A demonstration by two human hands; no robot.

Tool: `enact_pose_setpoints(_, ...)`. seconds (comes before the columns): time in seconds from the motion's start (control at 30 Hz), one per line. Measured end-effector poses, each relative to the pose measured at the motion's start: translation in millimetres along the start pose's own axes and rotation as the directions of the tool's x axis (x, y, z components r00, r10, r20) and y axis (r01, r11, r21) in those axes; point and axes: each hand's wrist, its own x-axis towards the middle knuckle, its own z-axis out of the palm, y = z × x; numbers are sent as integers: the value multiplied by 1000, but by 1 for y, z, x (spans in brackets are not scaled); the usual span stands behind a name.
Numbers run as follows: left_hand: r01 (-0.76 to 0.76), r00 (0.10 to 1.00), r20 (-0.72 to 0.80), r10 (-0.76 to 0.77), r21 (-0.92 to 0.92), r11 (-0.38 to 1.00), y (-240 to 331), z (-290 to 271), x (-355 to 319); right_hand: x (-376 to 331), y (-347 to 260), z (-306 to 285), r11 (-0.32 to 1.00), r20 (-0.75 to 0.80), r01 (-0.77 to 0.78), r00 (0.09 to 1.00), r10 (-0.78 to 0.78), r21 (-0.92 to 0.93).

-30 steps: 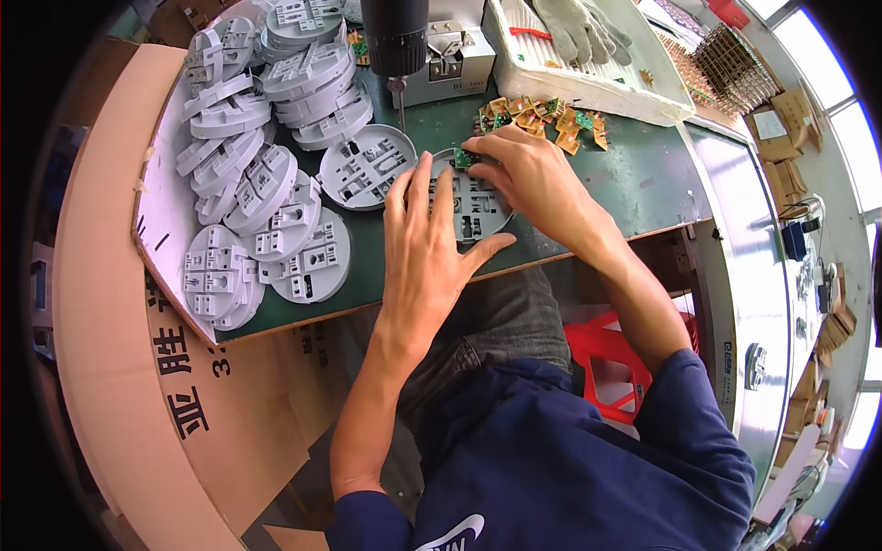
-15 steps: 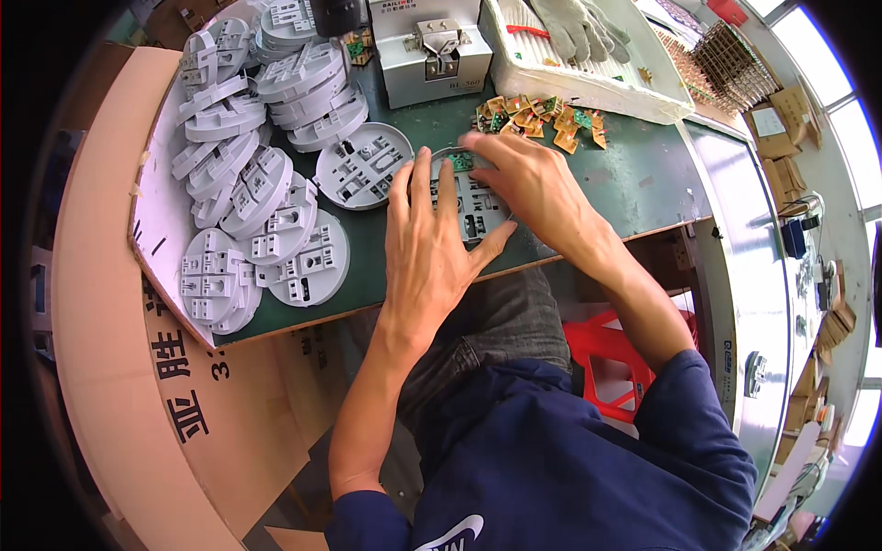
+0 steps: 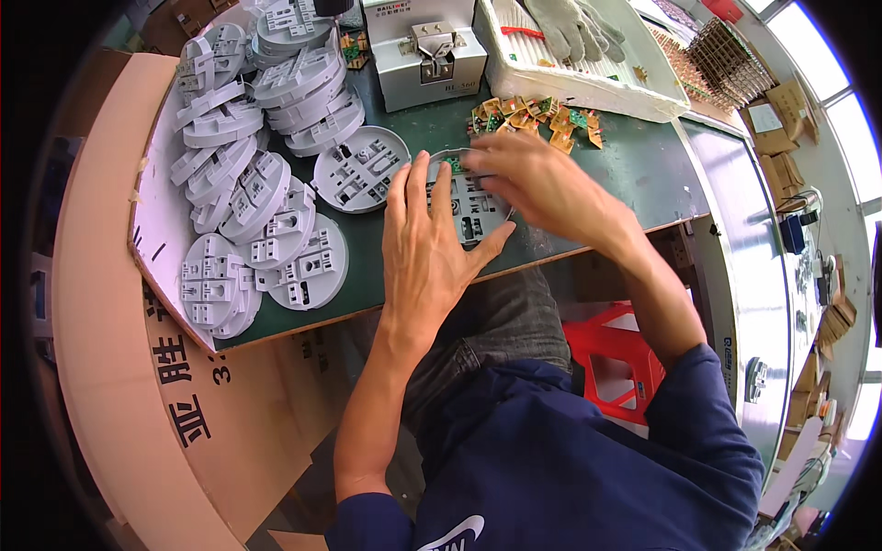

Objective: Assembling electronic circuit boards into circular plastic housings at a factory workstation.

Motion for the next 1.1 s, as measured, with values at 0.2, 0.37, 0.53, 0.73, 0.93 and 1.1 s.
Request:
enact_pose_setpoints(0.2, 1, 1000, 15, -1, 7, 1000, -3, -1, -2, 125, -7, -30, 720, -467, 142, 841, 274, 679)
enact_pose_setpoints(0.37, 0, 999, 34, 0, -25, 1000, 0, 0, -3, 181, -12, -63, 509, -156, 101, 985, 68, 855)
enact_pose_setpoints(0.53, -32, 998, 44, 33, -36, 999, 0, 1, -4, 184, -15, -50, 336, -316, 262, 941, 117, 905)
enact_pose_setpoints(0.73, -10, 999, 53, 12, -44, 999, 0, -2, -4, 182, 6, -53, 521, -442, 213, 818, 367, 827)
enact_pose_setpoints(0.93, 7, 999, 37, -6, -23, 1000, 3, -1, -5, 195, 20, -33, 673, -558, 187, 733, 389, 716)
enact_pose_setpoints(1.1, -13, 1000, 1, 13, -34, 999, 6, 0, -2, 184, 25, -40, 654, -480, 133, 787, 387, 745)
